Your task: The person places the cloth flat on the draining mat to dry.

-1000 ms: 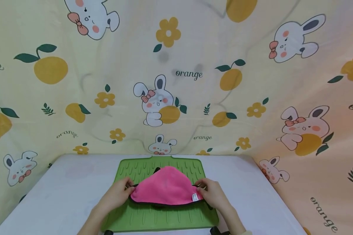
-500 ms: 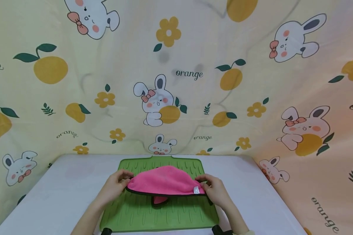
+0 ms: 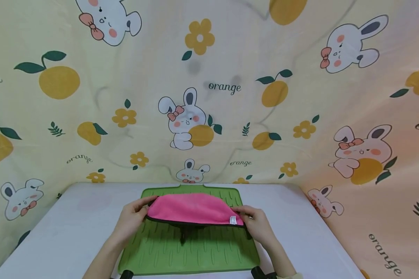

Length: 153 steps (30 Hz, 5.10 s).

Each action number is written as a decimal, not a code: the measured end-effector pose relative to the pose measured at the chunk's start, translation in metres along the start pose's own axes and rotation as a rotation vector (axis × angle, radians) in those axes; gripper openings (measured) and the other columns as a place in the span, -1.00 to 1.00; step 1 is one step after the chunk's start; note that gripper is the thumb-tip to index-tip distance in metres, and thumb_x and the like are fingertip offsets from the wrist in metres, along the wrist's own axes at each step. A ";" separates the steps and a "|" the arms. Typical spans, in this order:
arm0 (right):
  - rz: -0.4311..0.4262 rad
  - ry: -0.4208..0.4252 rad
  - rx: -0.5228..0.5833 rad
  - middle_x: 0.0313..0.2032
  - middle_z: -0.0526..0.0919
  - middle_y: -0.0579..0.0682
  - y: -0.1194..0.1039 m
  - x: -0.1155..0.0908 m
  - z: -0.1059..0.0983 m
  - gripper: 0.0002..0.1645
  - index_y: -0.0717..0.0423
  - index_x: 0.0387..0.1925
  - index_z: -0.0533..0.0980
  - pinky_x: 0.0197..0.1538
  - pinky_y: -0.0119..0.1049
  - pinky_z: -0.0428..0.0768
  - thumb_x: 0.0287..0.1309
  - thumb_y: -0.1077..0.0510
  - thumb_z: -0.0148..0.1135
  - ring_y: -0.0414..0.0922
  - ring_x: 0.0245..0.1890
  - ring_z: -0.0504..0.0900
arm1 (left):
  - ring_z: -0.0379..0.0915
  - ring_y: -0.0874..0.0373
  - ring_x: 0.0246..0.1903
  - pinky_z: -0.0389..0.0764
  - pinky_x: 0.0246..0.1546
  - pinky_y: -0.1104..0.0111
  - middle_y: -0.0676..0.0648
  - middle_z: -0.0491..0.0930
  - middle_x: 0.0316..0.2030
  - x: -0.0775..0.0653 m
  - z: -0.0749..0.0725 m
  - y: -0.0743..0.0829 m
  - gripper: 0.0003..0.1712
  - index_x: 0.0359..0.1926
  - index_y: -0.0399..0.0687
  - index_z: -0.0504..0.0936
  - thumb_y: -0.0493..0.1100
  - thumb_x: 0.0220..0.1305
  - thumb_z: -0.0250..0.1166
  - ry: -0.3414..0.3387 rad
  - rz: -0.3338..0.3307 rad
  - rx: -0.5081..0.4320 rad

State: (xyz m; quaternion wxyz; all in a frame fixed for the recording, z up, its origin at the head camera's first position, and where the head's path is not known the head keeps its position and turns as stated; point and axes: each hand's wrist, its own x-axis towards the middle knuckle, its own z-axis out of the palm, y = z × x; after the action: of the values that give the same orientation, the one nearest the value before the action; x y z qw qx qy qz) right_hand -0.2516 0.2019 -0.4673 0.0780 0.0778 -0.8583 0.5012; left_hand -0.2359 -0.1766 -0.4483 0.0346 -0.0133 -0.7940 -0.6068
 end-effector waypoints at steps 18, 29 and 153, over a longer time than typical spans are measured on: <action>0.030 -0.109 -0.083 0.10 0.56 0.01 0.004 0.000 -0.002 -0.46 -0.11 0.05 0.59 -0.30 -0.34 0.48 0.18 0.44 0.01 -0.07 -0.19 0.52 | 0.32 0.00 -0.14 0.46 -0.37 0.31 -0.11 0.30 0.27 -0.001 -0.010 -0.007 -0.36 0.27 0.09 0.43 -0.48 0.21 0.02 -0.247 0.088 0.232; -0.006 -0.417 -0.216 -0.07 0.60 0.07 0.010 -0.004 -0.008 -0.52 0.08 0.01 0.60 -0.64 -0.43 0.29 0.05 0.42 0.09 -0.25 -0.69 0.18 | 0.30 -0.08 0.04 0.42 -0.13 0.15 -0.18 0.45 0.14 -0.004 -0.023 -0.016 -0.49 0.14 -0.06 0.54 -0.39 0.14 0.21 -0.501 0.084 0.384; 0.049 -0.330 0.029 0.07 0.54 0.13 0.029 0.003 0.009 -0.50 0.06 0.15 0.48 -0.24 -0.29 0.58 0.15 0.31 0.19 -0.11 -0.23 0.61 | 0.33 0.22 -0.64 0.42 -0.65 0.38 -0.11 0.57 -0.17 0.012 -0.005 -0.044 -0.43 0.22 -0.06 0.47 -0.37 0.15 0.17 -0.265 0.056 0.321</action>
State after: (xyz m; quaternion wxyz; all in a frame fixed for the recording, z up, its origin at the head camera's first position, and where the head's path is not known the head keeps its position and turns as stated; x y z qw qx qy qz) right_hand -0.2611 0.2084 -0.4956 -0.0775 0.1394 -0.8537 0.4958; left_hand -0.2507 -0.1934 -0.4883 -0.0515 -0.1095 -0.8774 -0.4643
